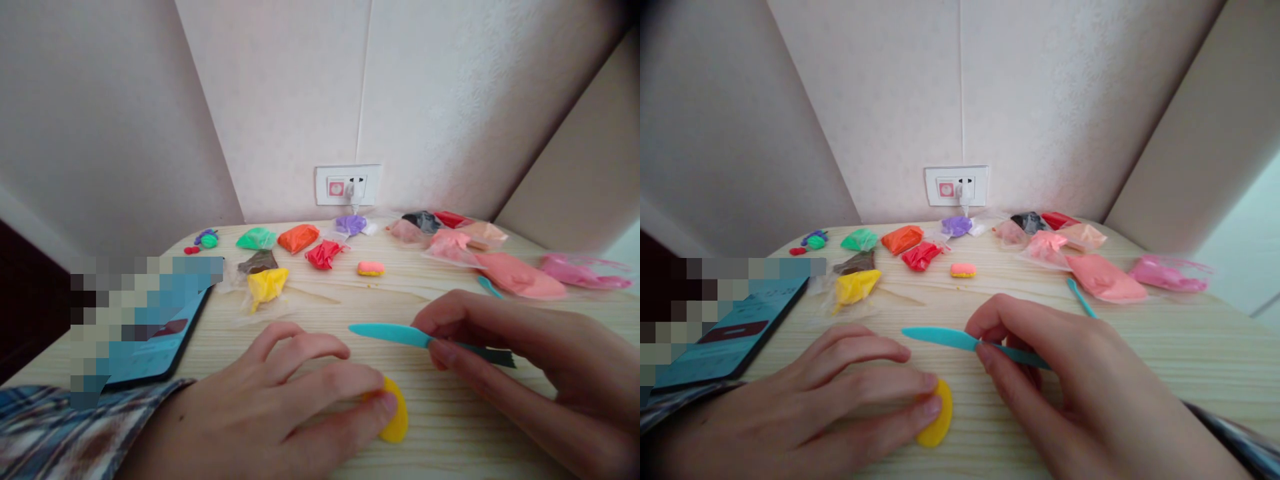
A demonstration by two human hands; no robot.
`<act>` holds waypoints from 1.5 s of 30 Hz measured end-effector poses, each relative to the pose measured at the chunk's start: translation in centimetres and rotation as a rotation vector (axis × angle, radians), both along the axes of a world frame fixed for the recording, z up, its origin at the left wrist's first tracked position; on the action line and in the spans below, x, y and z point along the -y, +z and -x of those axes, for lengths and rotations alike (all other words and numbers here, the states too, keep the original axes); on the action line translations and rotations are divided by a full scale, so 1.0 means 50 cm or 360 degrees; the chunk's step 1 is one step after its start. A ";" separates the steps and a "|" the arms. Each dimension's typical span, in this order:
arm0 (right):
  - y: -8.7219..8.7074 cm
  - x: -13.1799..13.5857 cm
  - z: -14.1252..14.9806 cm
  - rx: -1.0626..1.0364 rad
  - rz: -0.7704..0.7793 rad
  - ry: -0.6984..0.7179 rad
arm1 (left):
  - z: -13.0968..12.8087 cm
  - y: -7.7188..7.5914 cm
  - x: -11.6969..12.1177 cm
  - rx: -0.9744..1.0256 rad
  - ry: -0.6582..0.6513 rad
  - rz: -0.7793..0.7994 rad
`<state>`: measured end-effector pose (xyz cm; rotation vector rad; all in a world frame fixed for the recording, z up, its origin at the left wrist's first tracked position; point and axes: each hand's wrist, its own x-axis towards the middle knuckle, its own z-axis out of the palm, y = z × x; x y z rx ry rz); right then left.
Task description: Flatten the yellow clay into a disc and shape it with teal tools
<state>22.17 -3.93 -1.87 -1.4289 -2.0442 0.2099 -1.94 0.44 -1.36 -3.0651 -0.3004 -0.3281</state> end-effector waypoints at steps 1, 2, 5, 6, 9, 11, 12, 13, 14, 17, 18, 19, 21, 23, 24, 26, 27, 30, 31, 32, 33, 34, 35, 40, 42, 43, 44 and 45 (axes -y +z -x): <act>0.001 0.000 0.001 -0.0013 0.0030 -0.0009 | 0.001 0.000 0.000 -0.0012 0.0001 -0.0021; 0.002 0.001 0.003 -0.0023 0.0062 -0.0015 | 0.002 0.000 0.000 -0.0022 0.0002 -0.0045; 0.004 0.000 0.007 -0.0042 0.0125 -0.0025 | 0.005 -0.003 0.003 -0.0021 0.0010 -0.0115; 0.004 -0.001 0.008 -0.0043 0.0132 -0.0023 | 0.006 -0.004 0.004 -0.0009 0.0016 -0.0131; 0.003 -0.004 0.006 -0.0028 0.0115 -0.0019 | 0.006 -0.004 0.003 0.0016 0.0028 -0.0132; 0.002 -0.005 0.004 -0.0010 0.0067 -0.0009 | 0.005 -0.002 0.001 0.0010 0.0032 -0.0110; 0.002 -0.006 0.004 -0.0004 0.0032 -0.0004 | 0.005 -0.002 -0.001 0.0007 0.0023 -0.0103; 0.001 -0.006 0.004 0.0000 0.0004 0.0002 | 0.004 -0.002 -0.002 0.0008 0.0014 -0.0103; 0.001 -0.006 0.004 -0.0001 -0.0018 0.0009 | 0.004 -0.002 -0.004 0.0006 -0.0004 -0.0111; 0.000 -0.006 0.004 -0.0046 -0.0034 0.0003 | 0.005 -0.004 -0.006 -0.0010 -0.0061 -0.0184; 0.000 -0.006 0.003 -0.0067 -0.0025 -0.0009 | 0.006 -0.005 -0.007 -0.0023 -0.0067 -0.0219; 0.000 -0.007 0.003 -0.0088 -0.0022 -0.0018 | 0.007 -0.006 -0.007 -0.0030 -0.0070 -0.0255; 0.001 -0.009 0.003 -0.0113 -0.0011 -0.0030 | 0.009 -0.006 -0.010 -0.0049 -0.0077 -0.0309; 0.004 -0.010 0.003 -0.0125 -0.0003 -0.0026 | 0.008 -0.004 -0.012 -0.0078 -0.0103 -0.0337; 0.005 -0.011 0.004 -0.0132 0.0005 -0.0029 | 0.008 -0.003 -0.013 -0.0102 -0.0122 -0.0345; 0.008 -0.012 0.007 -0.0153 0.0012 -0.0028 | 0.006 -0.001 -0.013 -0.0141 -0.0135 -0.0345; 0.008 -0.012 0.008 -0.0165 0.0010 -0.0020 | 0.005 0.001 -0.013 -0.0145 -0.0136 -0.0334; 0.009 -0.010 0.009 -0.0203 -0.0006 0.0003 | 0.002 0.005 -0.009 -0.0110 -0.0097 -0.0270; 0.009 -0.010 0.009 -0.0210 -0.0005 0.0005 | 0.002 0.006 -0.008 -0.0097 -0.0099 -0.0255; 0.008 -0.010 0.009 -0.0216 -0.0002 0.0007 | 0.002 0.008 -0.008 -0.0098 -0.0105 -0.0246; 0.008 -0.010 0.008 -0.0220 0.0006 0.0010 | 0.002 0.009 -0.008 -0.0113 -0.0115 -0.0246; 0.009 -0.010 0.007 -0.0226 0.0011 0.0012 | 0.002 0.010 -0.010 -0.0133 -0.0132 -0.0253; 0.009 -0.010 0.007 -0.0231 0.0012 0.0017 | 0.003 0.010 -0.011 -0.0154 -0.0153 -0.0267; 0.014 -0.011 0.007 -0.0222 -0.0008 0.0005 | 0.007 0.005 -0.012 -0.0205 -0.0190 -0.0427; 0.017 -0.011 0.008 -0.0220 0.0006 0.0001 | 0.009 0.003 -0.010 -0.0200 -0.0186 -0.0483; 0.019 -0.011 0.009 -0.0226 0.0015 -0.0003 | 0.009 0.003 -0.010 -0.0195 -0.0180 -0.0496; 0.020 -0.011 0.009 -0.0234 0.0021 -0.0008 | 0.009 0.004 -0.010 -0.0203 -0.0174 -0.0500; 0.022 -0.011 0.010 -0.0241 0.0024 -0.0011 | 0.009 0.005 -0.010 -0.0225 -0.0169 -0.0498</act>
